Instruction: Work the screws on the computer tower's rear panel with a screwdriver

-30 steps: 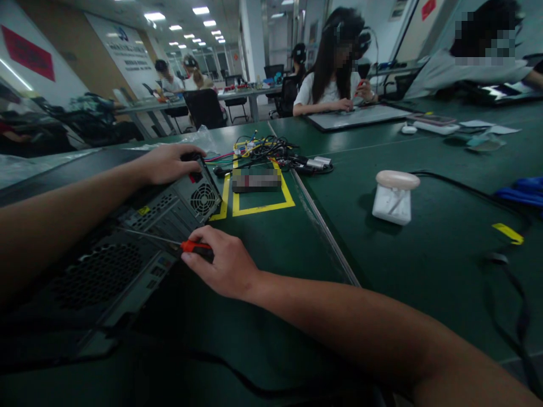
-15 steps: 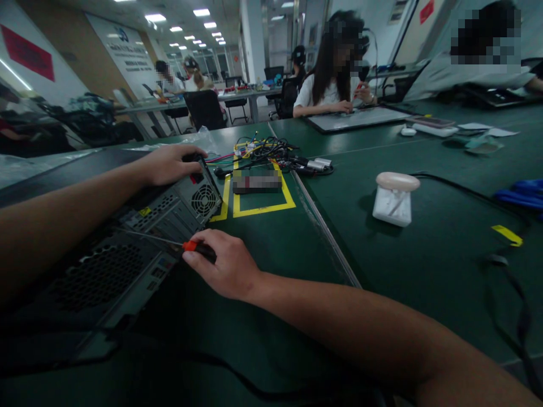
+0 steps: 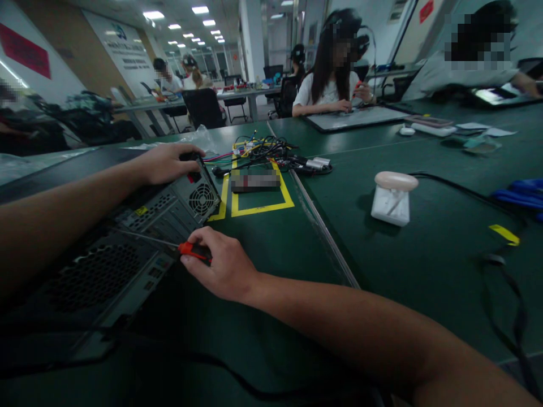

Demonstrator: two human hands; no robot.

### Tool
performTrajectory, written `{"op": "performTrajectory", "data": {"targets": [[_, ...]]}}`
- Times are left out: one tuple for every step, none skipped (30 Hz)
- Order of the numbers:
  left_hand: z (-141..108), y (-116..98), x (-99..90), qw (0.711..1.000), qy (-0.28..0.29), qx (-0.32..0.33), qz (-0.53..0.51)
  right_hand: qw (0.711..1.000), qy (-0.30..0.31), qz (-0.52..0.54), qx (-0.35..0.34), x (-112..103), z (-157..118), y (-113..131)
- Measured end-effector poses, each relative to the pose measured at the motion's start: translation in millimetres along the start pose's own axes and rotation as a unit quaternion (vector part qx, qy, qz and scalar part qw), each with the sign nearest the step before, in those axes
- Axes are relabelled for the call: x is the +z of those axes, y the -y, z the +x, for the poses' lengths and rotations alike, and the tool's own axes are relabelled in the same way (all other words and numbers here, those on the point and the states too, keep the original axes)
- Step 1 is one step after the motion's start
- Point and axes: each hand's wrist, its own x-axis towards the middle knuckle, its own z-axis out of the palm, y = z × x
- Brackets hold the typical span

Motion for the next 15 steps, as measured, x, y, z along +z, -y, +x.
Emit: {"op": "performTrajectory", "data": {"targets": [[-0.1,-0.2,0.0,1.000,-0.001,-0.001,0.000,1.000,0.000,0.002,-0.001,-0.1,0.1,0.0],[-0.2,-0.2,0.1,1.000,-0.003,-0.003,0.000,1.000,0.000,0.002,-0.001,-0.3,0.2,0.0],[-0.2,-0.3,0.1,1.000,-0.004,-0.005,0.000,1.000,0.000,0.002,0.000,-0.6,0.2,0.1],[-0.1,-0.2,0.2,1.000,-0.003,-0.006,-0.001,1.000,0.002,0.001,0.002,-0.9,0.3,0.3],[0.0,-0.2,0.2,1.000,-0.002,-0.008,-0.002,1.000,0.003,0.000,0.003,-1.2,0.3,0.4],[0.1,-0.1,0.2,1.000,-0.002,-0.009,-0.002,1.000,0.003,-0.001,0.004,-1.6,0.3,0.5],[0.2,0.0,0.1,1.000,-0.002,-0.010,-0.002,1.000,0.004,-0.001,0.005,-1.8,0.3,0.5],[0.3,0.1,0.1,1.000,-0.002,-0.011,-0.002,1.000,0.004,-0.002,0.006,-2.0,0.3,0.4],[0.4,0.2,0.0,1.000,-0.002,-0.010,-0.002,1.000,0.004,-0.003,0.007,-2.0,0.3,0.3],[0.5,0.4,0.0,1.000,-0.001,-0.009,-0.003,1.000,0.003,-0.004,0.006,-1.9,0.3,0.2],[0.6,0.6,0.0,1.000,0.000,-0.006,-0.003,1.000,0.003,-0.004,0.005,-1.8,0.3,0.0],[0.6,0.7,0.1,1.000,0.001,-0.003,-0.004,1.000,0.002,-0.003,0.004,-1.5,0.2,-0.3],[0.7,0.9,0.1,1.000,0.001,-0.001,-0.006,1.000,0.002,-0.003,0.004,-1.2,0.2,-0.5],[0.7,1.1,0.1,1.000,0.001,0.001,-0.007,1.000,0.001,-0.003,0.004,-0.9,0.1,-0.7],[0.7,1.2,0.1,1.000,0.001,0.001,-0.008,1.000,0.002,-0.003,0.006,-0.6,0.1,-0.8]]}}
